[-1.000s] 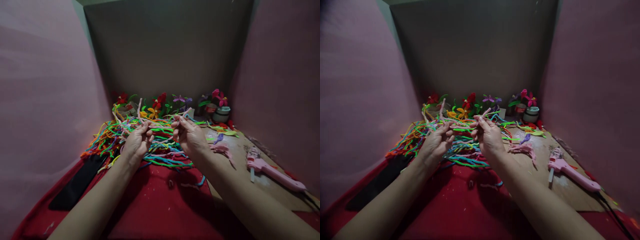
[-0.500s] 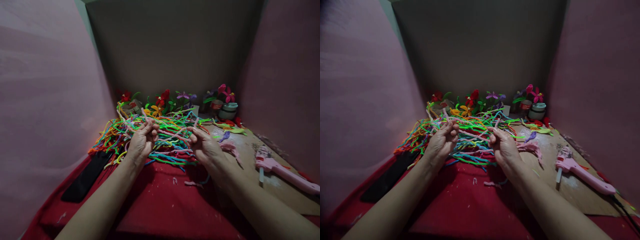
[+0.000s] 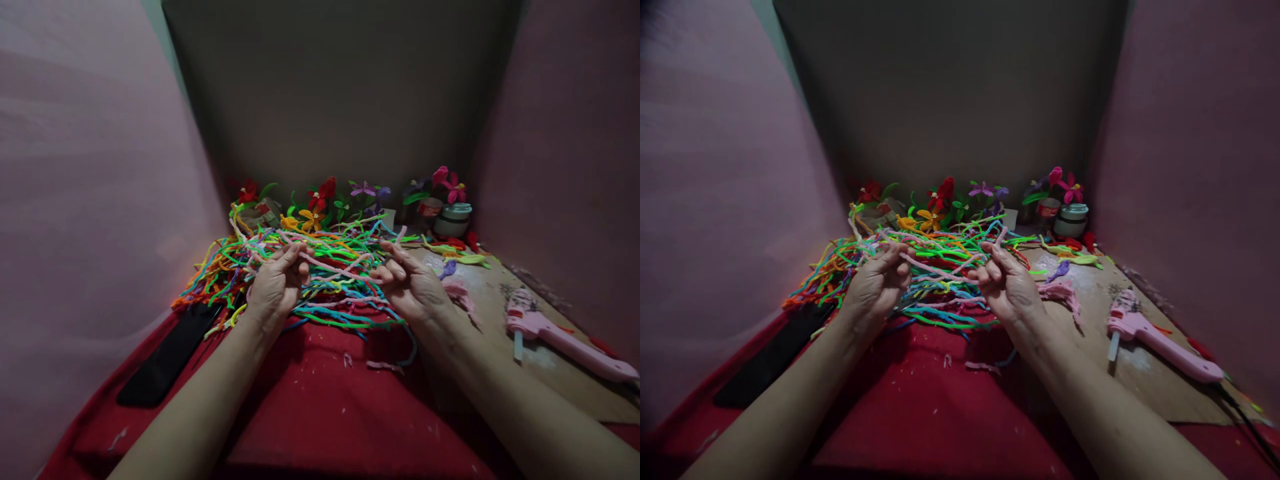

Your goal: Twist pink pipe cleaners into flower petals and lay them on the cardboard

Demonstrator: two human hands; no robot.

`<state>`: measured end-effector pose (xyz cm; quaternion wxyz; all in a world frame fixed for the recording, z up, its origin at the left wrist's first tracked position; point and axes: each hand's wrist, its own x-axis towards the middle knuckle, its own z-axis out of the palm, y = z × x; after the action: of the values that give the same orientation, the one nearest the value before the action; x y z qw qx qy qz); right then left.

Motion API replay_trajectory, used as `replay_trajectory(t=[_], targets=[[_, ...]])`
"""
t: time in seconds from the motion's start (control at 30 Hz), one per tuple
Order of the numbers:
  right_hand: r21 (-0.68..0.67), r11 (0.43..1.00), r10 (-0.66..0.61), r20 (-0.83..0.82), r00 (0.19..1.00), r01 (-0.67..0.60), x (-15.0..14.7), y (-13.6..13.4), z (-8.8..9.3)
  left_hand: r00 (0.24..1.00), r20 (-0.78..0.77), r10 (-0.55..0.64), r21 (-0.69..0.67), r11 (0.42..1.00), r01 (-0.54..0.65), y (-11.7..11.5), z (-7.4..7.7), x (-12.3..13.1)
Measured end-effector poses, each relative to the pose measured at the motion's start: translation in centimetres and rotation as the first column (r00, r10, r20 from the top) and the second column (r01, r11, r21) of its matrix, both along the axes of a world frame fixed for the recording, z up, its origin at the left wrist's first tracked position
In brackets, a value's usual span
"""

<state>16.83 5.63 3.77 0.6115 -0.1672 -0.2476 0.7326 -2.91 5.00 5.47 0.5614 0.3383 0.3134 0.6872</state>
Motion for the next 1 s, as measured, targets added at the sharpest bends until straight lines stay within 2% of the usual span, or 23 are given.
replay_trajectory(t=[0.23,0.43,0.6,0.73,0.8,0.83,0.87,0.9,0.93,0.97,1.0], targets=[[-0.071,0.995,0.076,-0.010,0.997,-0.076,0.1,0.5,-0.5,0.995,-0.096,0.019,0.028,0.999,-0.016,-0.7,0.0,0.5],[-0.058,0.996,0.069,0.101,0.993,-0.064,0.0,0.6,-0.7,0.978,-0.205,0.023,0.016,1.000,-0.020,-1.3,0.3,0.8],[-0.079,0.993,0.094,0.157,0.983,-0.083,-0.3,0.3,-1.0,0.937,-0.343,0.069,0.106,0.994,-0.035,-1.8,0.2,1.1],[-0.063,0.998,0.043,0.273,0.961,-0.026,-0.4,0.1,-1.0,0.880,-0.454,0.140,0.159,0.984,-0.075,-2.1,0.2,1.4],[0.031,0.995,-0.102,0.415,0.904,0.098,-0.3,0.2,-0.9,0.846,-0.504,0.174,0.190,0.978,-0.088,-2.3,0.3,1.4],[0.134,0.970,-0.243,0.502,0.830,0.203,-0.2,0.2,-0.8,0.833,-0.522,0.185,0.201,0.975,-0.091,-2.3,0.3,1.5],[0.284,0.904,-0.428,0.571,0.701,0.321,-0.1,0.2,-0.7,0.824,-0.535,0.188,0.205,0.975,-0.090,-2.4,0.3,1.5],[0.462,0.786,-0.619,0.592,0.516,0.412,0.0,0.0,-0.5,0.822,-0.540,0.181,0.197,0.977,-0.085,-2.4,0.2,1.6],[0.638,0.631,-0.774,0.555,0.305,0.442,0.1,-0.3,-0.3,0.826,-0.538,0.167,0.182,0.980,-0.080,-2.5,0.2,1.6],[0.788,0.461,-0.881,0.461,0.106,0.408,0.1,-0.7,-0.2,0.836,-0.527,0.155,0.167,0.983,-0.077,-2.5,0.1,1.7],[0.882,0.340,-0.930,0.367,-0.023,0.327,0.0,-1.2,0.0,0.846,-0.514,0.142,0.155,0.985,-0.072,-2.5,0.1,1.8]])
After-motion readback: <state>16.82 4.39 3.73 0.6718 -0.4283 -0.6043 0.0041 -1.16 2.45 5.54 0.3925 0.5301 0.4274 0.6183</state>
